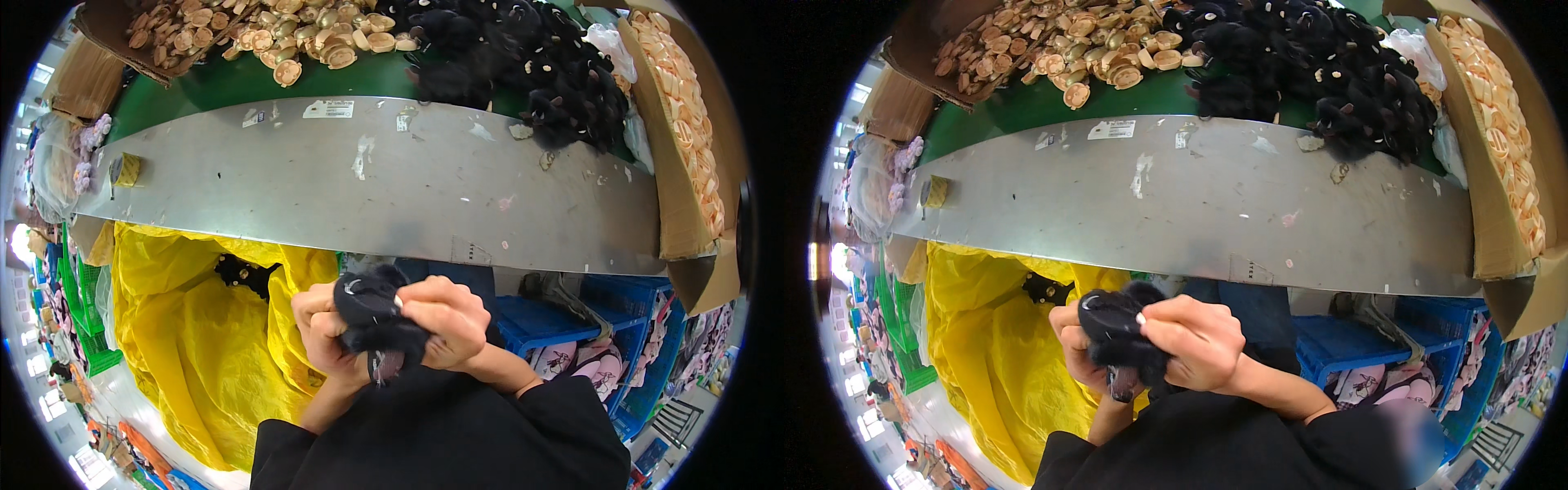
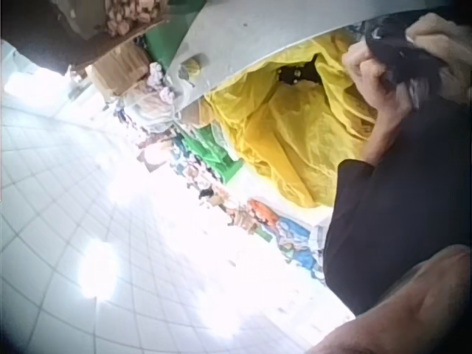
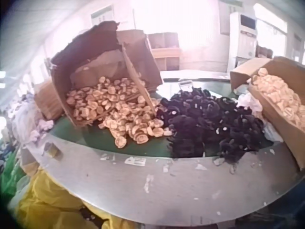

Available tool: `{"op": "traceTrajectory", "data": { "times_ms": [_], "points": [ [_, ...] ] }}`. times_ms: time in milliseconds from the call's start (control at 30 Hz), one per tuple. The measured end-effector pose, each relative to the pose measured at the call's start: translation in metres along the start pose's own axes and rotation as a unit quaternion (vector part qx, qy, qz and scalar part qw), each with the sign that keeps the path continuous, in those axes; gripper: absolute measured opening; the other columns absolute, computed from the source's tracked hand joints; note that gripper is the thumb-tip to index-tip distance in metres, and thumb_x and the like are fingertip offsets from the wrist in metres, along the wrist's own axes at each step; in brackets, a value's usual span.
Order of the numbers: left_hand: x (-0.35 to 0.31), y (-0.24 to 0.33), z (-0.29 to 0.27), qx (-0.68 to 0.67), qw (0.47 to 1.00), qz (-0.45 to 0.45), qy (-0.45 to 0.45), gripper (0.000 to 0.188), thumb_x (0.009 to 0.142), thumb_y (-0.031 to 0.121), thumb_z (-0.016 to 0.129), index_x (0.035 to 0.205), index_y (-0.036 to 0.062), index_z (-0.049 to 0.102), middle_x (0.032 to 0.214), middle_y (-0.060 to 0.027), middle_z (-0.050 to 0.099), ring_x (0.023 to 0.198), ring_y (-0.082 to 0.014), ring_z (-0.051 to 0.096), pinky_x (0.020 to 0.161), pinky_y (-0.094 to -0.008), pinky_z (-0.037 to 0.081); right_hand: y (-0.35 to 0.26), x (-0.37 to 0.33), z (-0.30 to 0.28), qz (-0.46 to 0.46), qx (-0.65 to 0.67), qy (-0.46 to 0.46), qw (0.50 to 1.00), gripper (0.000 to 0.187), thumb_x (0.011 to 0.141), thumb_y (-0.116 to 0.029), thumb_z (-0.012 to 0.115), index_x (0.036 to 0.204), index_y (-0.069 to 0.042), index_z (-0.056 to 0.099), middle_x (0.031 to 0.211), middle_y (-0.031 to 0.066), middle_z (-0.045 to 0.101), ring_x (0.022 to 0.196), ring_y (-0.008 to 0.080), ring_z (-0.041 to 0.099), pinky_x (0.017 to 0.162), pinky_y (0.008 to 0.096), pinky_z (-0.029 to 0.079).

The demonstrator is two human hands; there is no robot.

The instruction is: The person repeatedly picks up small black plush toys and round wooden discs from a table, inserts the discs into the plush toys, and places the finished items into a yellow bag. The process is repeated continuously throughout the clip.

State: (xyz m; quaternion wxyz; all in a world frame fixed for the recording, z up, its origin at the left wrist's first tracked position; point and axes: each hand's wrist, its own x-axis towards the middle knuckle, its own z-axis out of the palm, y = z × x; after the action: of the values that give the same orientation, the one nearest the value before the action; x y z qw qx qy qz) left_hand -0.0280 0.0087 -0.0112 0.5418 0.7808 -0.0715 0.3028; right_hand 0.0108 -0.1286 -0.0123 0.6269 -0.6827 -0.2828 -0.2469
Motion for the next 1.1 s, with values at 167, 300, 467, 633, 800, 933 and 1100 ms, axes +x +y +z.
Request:
{"op": "traceTrajectory", "data": {
  "times_ms": [167, 300, 467, 633, 800, 933, 1100],
  "points": [
    [-0.008, -0.003, 0.011, 0.051, 0.994, -0.063, 0.073, 0.043, 0.077, 0.043, 0.068, 0.098, 0.0072, 0.058, 0.097, -0.0060, 0.052, 0.091, -0.0202, 0.057, 0.082, -0.0355, 0.046, -0.003, 0.002, 0.007, 0.005, -0.017, -0.003, 1.000, 0.029, 0.068, -0.005, 0.079, 0.094, 0.000, 0.067, 0.090, 0.0139, 0.068, 0.064, 0.0260, 0.061, 0.056, 0.0302, 0.051],
    [0.001, -0.011, 0.011, 0.010, 0.994, -0.095, 0.061, 0.036, 0.078, 0.038, 0.066, 0.093, 0.0053, 0.060, 0.093, -0.0055, 0.054, 0.090, -0.0200, 0.056, 0.080, -0.0325, 0.045, -0.003, 0.012, 0.001, 0.017, -0.048, -0.047, 0.998, 0.040, 0.065, -0.022, 0.080, 0.093, -0.001, 0.062, 0.092, 0.0129, 0.064, 0.082, 0.0312, 0.059, 0.072, 0.0384, 0.052],
    [0.009, -0.007, 0.011, -0.014, 0.995, -0.012, -0.102, 0.029, 0.080, 0.014, 0.077, 0.103, -0.0006, 0.067, 0.107, -0.0150, 0.061, 0.093, -0.0269, 0.059, 0.083, -0.0351, 0.049, 0.018, 0.004, -0.010, 0.161, 0.024, -0.001, 0.987, 0.057, 0.072, -0.018, 0.084, 0.112, -0.001, 0.048, 0.096, 0.0146, 0.056, 0.085, 0.0253, 0.058, 0.076, 0.0337, 0.050],
    [0.011, 0.002, 0.012, -0.231, 0.940, -0.250, -0.021, 0.027, 0.093, 0.009, 0.071, 0.115, -0.0033, 0.061, 0.111, -0.0115, 0.062, 0.092, -0.0171, 0.065, 0.081, -0.0269, 0.052, 0.021, 0.000, -0.015, 0.400, 0.238, 0.031, 0.885, 0.047, 0.090, -0.017, 0.067, 0.128, -0.002, 0.042, 0.104, 0.0080, 0.058, 0.091, 0.0136, 0.057, 0.083, 0.0297, 0.049],
    [0.021, -0.001, 0.009, -0.171, 0.949, -0.258, -0.057, 0.017, 0.091, 0.005, 0.074, 0.095, 0.0011, 0.059, 0.096, -0.0025, 0.052, 0.077, -0.0089, 0.054, 0.072, -0.0233, 0.048, 0.021, -0.004, -0.008, 0.422, 0.238, -0.025, 0.875, 0.064, 0.095, -0.021, 0.061, 0.147, -0.005, 0.028, 0.108, 0.0107, 0.057, 0.099, 0.0187, 0.057, 0.094, 0.0324, 0.046],
    [0.021, -0.013, 0.000, -0.278, 0.902, -0.324, -0.070, 0.017, 0.088, 0.005, 0.077, 0.087, 0.0032, 0.059, 0.084, 0.0015, 0.050, 0.074, -0.0067, 0.045, 0.067, -0.0210, 0.036, 0.016, 0.004, -0.018, 0.400, 0.221, -0.119, 0.881, 0.074, 0.088, -0.018, 0.064, 0.149, -0.004, 0.024, 0.109, 0.0121, 0.056, 0.097, 0.0209, 0.057, 0.093, 0.0340, 0.046],
    [0.017, -0.011, 0.003, -0.322, 0.884, -0.333, -0.067, 0.020, 0.090, 0.007, 0.076, 0.082, 0.0044, 0.058, 0.083, 0.0022, 0.048, 0.075, -0.0071, 0.042, 0.067, -0.0221, 0.033, 0.018, 0.005, -0.017, 0.412, 0.212, -0.198, 0.864, 0.078, 0.078, -0.013, 0.063, 0.147, -0.004, 0.026, 0.104, 0.0122, 0.054, 0.095, 0.0200, 0.056, 0.091, 0.0330, 0.047]
  ]
}}
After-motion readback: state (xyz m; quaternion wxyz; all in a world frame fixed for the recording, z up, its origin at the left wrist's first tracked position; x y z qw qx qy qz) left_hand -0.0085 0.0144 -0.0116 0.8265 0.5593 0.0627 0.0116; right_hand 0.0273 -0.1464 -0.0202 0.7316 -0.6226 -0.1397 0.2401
